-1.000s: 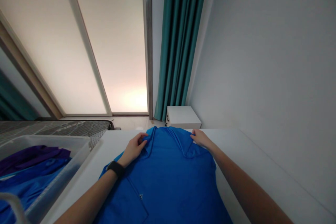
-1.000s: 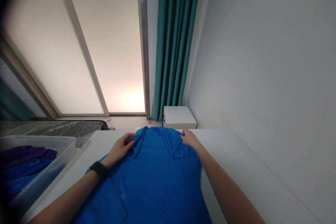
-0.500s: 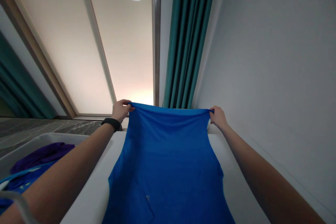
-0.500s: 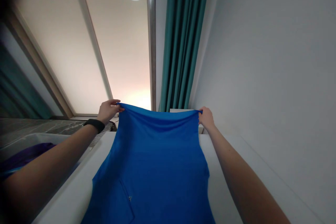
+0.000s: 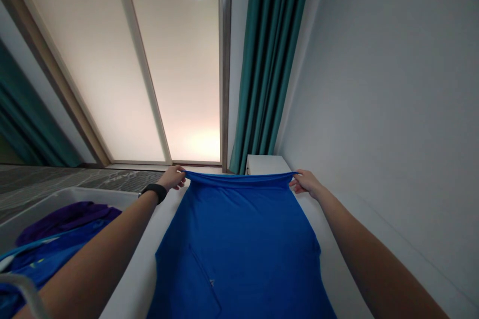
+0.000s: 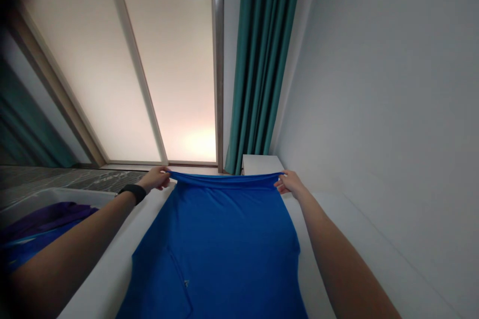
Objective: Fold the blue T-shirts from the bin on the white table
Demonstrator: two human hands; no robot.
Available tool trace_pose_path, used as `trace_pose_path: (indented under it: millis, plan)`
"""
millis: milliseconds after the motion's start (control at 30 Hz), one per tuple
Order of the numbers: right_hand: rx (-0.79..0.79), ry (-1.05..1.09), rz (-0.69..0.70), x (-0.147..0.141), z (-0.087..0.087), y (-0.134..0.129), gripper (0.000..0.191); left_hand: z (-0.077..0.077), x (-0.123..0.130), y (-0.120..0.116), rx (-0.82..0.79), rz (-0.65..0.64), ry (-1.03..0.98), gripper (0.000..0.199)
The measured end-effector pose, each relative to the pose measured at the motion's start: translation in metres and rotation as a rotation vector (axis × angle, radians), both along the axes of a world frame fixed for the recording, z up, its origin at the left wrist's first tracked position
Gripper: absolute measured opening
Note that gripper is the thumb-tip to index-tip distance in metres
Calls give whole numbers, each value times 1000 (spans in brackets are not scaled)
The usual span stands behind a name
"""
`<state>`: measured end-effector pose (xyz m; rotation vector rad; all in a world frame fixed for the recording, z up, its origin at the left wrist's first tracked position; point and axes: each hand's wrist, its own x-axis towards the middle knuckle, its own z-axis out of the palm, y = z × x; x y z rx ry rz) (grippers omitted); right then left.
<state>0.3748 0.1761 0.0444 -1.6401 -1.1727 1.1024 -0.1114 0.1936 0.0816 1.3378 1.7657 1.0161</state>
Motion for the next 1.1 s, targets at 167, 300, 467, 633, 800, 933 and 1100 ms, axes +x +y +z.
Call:
trace_pose_path:
  millis: [167, 300, 467, 633, 800, 933, 1100]
  plan:
    - [87, 193, 15, -3, 13, -6, 16, 15, 3, -5, -4, -68, -147, 20]
    - [246, 386, -79, -4, 22, -12, 12, 26, 5, -10, 119, -16, -196, 19]
    - [138, 425, 23, 3, 16, -27, 16, 29, -7, -26, -98, -105, -131, 17]
    - [74, 429, 65, -1, 17, -26, 19, 33, -11, -27, -241, -209, -144, 21]
    - [245, 480, -39, -18, 26, -5, 11, 25, 3, -6, 104, -80, -283, 19]
    - [186, 463, -69, -19, 9, -3, 10, 1, 3, -3, 126, -69, -253, 24]
    - [67, 406, -74, -17, -31, -22, 7, -34, -6, -23, 33, -64, -206, 27]
